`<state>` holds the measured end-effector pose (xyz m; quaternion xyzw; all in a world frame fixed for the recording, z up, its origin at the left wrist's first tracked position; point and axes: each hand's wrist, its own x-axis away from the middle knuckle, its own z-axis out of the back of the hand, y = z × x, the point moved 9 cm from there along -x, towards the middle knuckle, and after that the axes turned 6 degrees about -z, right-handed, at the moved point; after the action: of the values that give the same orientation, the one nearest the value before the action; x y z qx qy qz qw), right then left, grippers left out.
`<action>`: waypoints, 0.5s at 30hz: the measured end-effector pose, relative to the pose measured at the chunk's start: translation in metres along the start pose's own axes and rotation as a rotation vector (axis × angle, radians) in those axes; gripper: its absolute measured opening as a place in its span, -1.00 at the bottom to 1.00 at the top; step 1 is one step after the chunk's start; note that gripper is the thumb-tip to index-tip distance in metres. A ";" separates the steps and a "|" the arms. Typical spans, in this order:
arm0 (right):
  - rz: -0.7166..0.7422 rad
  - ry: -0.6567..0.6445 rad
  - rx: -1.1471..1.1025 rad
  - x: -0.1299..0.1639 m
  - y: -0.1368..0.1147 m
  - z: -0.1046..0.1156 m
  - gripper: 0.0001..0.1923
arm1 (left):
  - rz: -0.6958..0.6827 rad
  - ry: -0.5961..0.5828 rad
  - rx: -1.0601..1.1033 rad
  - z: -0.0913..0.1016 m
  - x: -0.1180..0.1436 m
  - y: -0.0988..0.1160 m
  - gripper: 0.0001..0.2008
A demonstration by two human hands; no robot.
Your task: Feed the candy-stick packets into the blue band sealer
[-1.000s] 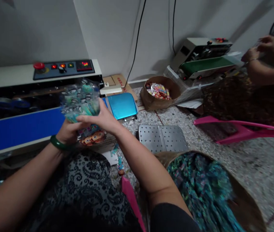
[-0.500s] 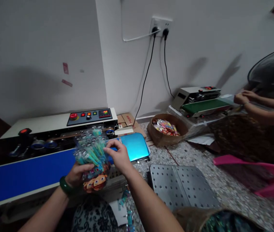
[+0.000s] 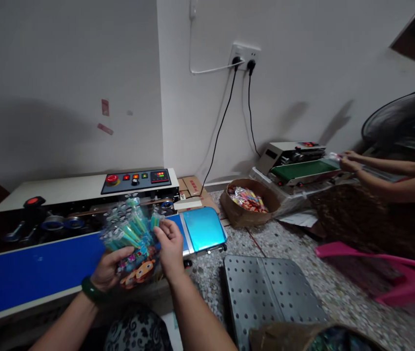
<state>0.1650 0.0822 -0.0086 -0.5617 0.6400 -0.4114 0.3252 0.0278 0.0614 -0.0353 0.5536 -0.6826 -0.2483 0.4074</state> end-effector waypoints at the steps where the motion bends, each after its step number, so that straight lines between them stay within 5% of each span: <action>1: 0.011 0.039 -0.012 -0.001 0.001 0.005 -0.76 | -0.013 0.005 -0.002 0.001 0.000 0.002 -0.65; 7: 0.106 0.292 -0.103 -0.011 -0.014 0.044 -0.70 | 0.021 0.050 -0.023 0.013 -0.002 0.009 -0.84; 11: -0.083 0.180 -0.146 -0.029 -0.006 0.054 -0.59 | 0.047 0.092 -0.039 0.025 -0.001 0.019 -0.91; 15: -0.246 0.116 -0.001 -0.045 0.012 0.065 -0.73 | 0.027 0.153 0.010 0.035 0.004 0.030 -0.90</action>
<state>0.2241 0.1168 -0.0512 -0.6112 0.5842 -0.4795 0.2348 -0.0186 0.0618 -0.0297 0.5639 -0.6581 -0.1963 0.4587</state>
